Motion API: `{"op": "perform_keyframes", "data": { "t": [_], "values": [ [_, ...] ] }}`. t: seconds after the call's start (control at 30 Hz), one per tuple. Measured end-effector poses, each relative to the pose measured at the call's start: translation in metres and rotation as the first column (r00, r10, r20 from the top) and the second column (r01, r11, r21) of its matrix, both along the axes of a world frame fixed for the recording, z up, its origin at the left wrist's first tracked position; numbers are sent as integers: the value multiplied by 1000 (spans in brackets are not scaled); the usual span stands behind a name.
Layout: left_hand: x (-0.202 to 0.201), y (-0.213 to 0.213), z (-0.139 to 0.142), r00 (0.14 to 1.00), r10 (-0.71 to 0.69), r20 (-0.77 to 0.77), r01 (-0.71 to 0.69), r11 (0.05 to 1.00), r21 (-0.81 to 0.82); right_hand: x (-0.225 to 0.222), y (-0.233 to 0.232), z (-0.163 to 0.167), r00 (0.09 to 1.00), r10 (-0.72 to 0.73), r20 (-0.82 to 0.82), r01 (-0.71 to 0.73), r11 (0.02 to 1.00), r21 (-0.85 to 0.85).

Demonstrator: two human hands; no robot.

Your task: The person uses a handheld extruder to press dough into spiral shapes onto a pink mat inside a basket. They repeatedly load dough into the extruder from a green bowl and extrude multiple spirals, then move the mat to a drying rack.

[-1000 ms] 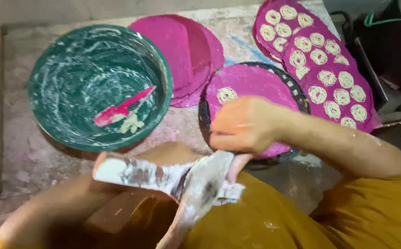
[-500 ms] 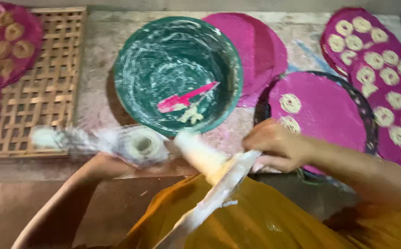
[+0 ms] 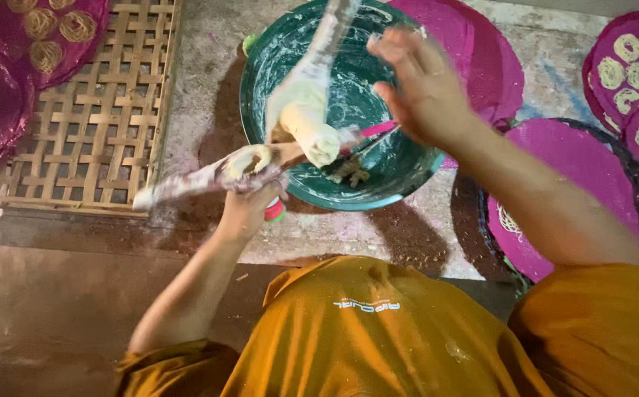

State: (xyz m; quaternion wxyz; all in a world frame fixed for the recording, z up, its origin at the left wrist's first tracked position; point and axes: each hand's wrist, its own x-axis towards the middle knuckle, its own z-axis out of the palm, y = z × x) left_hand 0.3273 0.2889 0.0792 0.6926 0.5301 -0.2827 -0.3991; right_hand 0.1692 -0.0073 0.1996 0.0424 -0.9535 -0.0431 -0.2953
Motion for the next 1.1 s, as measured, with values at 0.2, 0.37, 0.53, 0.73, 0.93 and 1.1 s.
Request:
{"op": "perform_keyframes", "data": {
  "t": [0.2,0.37,0.53,0.73,0.93,1.1],
  "values": [
    [0,-24,-38,952,262,155,-250,964,-93,32,-19,-139,473,-200,-858,156,978,-142],
    [-1,-34,-76,947,292,136,-276,953,-129,17,-38,-137,291,-136,-947,79,990,-118],
    [-18,-38,-80,941,340,-5,-340,940,-22,-25,-27,-80,90,-394,-915,153,913,-378],
    [-39,-43,-72,895,406,185,-390,913,-116,-41,34,-87,295,-195,-935,358,930,-81],
    [-33,-48,-94,876,428,223,-425,903,-64,-46,11,-97,120,-304,-945,222,936,-272],
    [-28,-55,-107,861,483,159,-467,875,-128,-33,23,-101,405,-105,-908,393,917,69]
  ]
}}
